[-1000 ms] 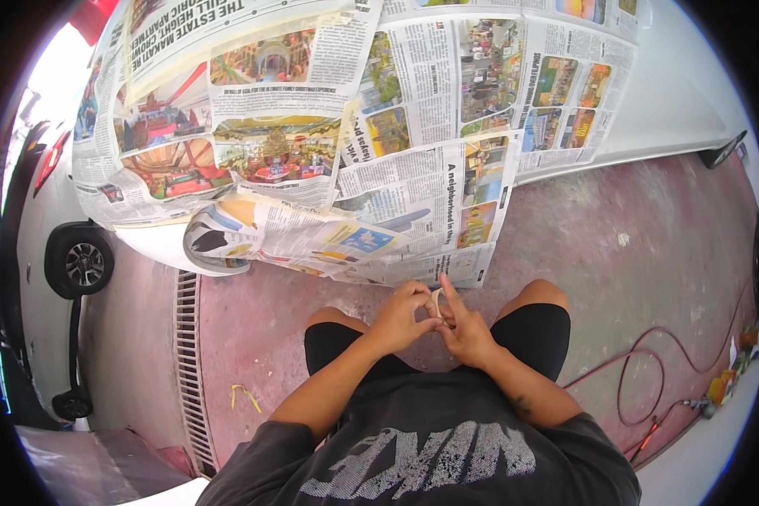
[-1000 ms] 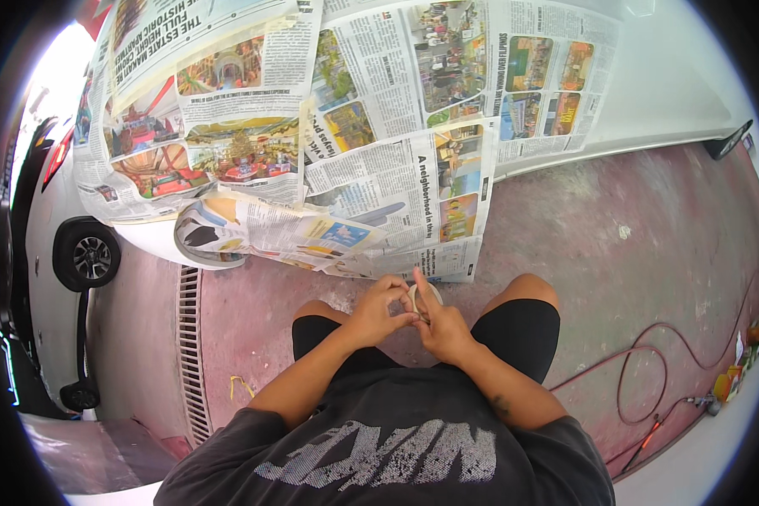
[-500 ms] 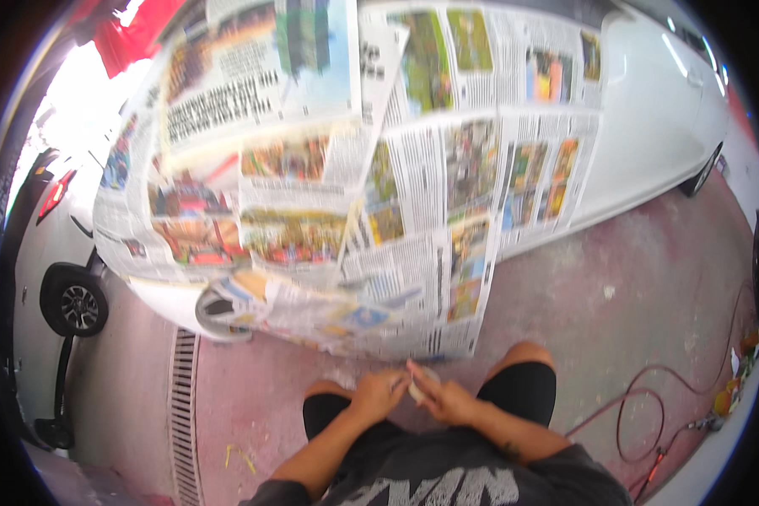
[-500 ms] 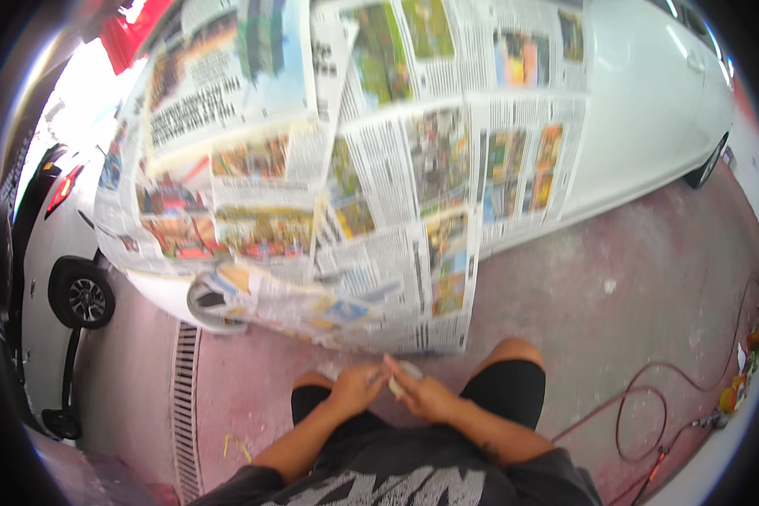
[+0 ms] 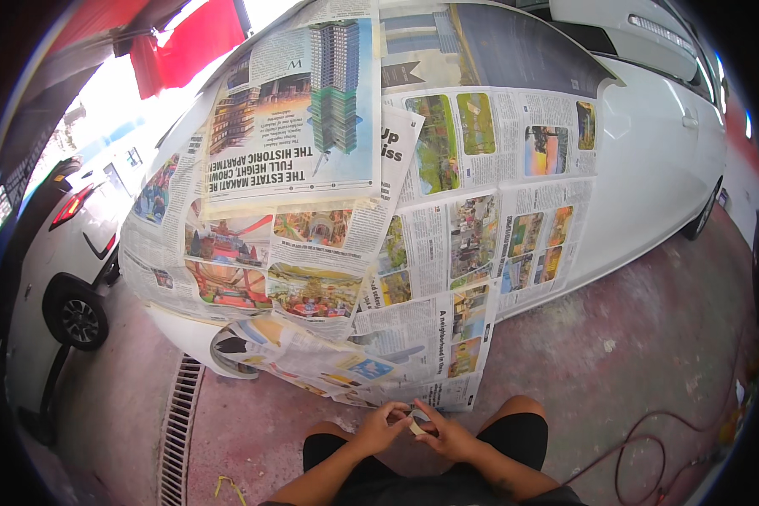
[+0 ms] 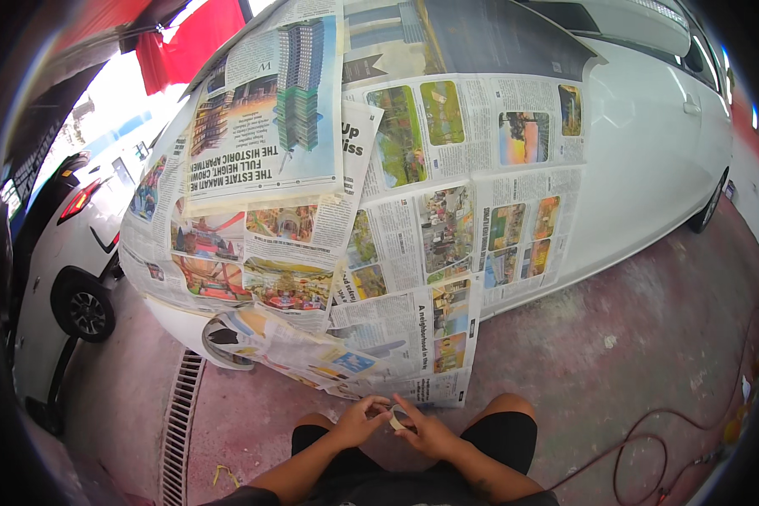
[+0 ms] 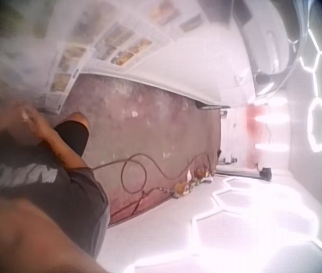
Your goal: The person covers the front and side of a white car with newspaper sheets, securing them with masking tape. They smooth the paper over the hood, fender, and side window, then move to the rear wheel arch to continue masking.
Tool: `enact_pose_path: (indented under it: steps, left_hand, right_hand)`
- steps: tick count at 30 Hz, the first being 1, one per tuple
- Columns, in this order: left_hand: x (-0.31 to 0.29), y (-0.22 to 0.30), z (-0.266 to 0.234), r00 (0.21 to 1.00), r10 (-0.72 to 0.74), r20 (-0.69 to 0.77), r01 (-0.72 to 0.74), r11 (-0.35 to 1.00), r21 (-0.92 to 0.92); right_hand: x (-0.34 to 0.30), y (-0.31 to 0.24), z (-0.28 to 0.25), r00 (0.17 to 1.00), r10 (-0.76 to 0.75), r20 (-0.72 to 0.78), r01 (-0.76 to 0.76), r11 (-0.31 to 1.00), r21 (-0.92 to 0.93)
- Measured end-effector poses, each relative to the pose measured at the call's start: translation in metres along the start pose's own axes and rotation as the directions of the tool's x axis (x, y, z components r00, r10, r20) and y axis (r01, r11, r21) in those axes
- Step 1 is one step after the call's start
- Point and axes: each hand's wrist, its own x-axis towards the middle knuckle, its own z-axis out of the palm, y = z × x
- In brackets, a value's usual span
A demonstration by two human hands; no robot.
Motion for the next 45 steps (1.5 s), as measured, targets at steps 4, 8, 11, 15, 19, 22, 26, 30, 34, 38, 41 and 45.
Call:
enact_pose_path:
  steps: [4,8,11,15,19,22,26,30,34,38,41,45]
  left_hand:
    - [0.004,0.016,-0.011,0.993,-0.065,0.099,0.037,0.963,0.266]
    - [-0.005,0.014,0.002,0.994,0.105,0.037,-0.110,0.896,0.430]
    - [-0.010,0.002,0.012,0.969,0.245,-0.024,-0.211,0.875,0.436]
    - [-0.007,-0.016,0.005,0.991,0.132,0.035,-0.137,0.963,0.232]
    - [0.017,0.027,-0.022,0.945,-0.160,0.287,0.236,0.938,-0.255]
    - [0.031,0.084,-0.040,0.989,0.094,0.110,-0.079,0.988,-0.135]
    - [0.050,0.174,-0.044,0.846,0.493,-0.206,-0.440,0.861,0.253]
    - [0.059,0.254,-0.065,0.598,0.639,-0.484,-0.563,0.764,0.314]
    - [0.070,0.350,-0.124,0.439,0.818,-0.372,-0.731,0.566,0.382]
    - [0.087,0.404,-0.159,0.561,0.822,-0.097,-0.698,0.533,0.478]
    - [0.092,0.427,-0.168,0.634,0.771,-0.052,-0.655,0.572,0.493]
    - [0.112,0.428,-0.169,0.470,0.837,-0.280,-0.705,0.547,0.452]
  right_hand:
    - [-0.001,-0.006,0.001,1.000,-0.023,0.003,0.023,0.984,-0.175]
    - [-0.004,-0.007,0.009,0.997,-0.071,0.011,0.072,0.970,-0.234]
    - [-0.005,-0.014,0.011,0.992,-0.126,0.004,0.124,0.970,-0.207]
    - [0.003,-0.029,-0.006,0.996,-0.041,-0.073,0.034,0.996,-0.086]
    - [0.007,-0.056,-0.034,0.964,-0.165,-0.208,0.118,0.968,-0.220]
    - [0.009,-0.103,-0.054,0.878,-0.262,-0.400,0.169,0.953,-0.252]
    - [0.042,-0.157,-0.102,0.552,-0.690,-0.468,0.117,0.620,-0.776]
    - [0.058,-0.210,-0.184,0.041,-0.311,-0.949,0.365,0.889,-0.276]
    - [0.035,-0.280,-0.234,0.026,-0.585,-0.810,0.503,0.708,-0.495]
    - [0.051,-0.359,-0.212,0.463,-0.803,-0.375,0.522,0.589,-0.616]
    - [0.061,-0.382,-0.226,0.582,-0.755,-0.301,0.540,0.636,-0.551]
    - [0.084,-0.389,-0.240,0.381,-0.852,-0.360,0.474,0.514,-0.715]
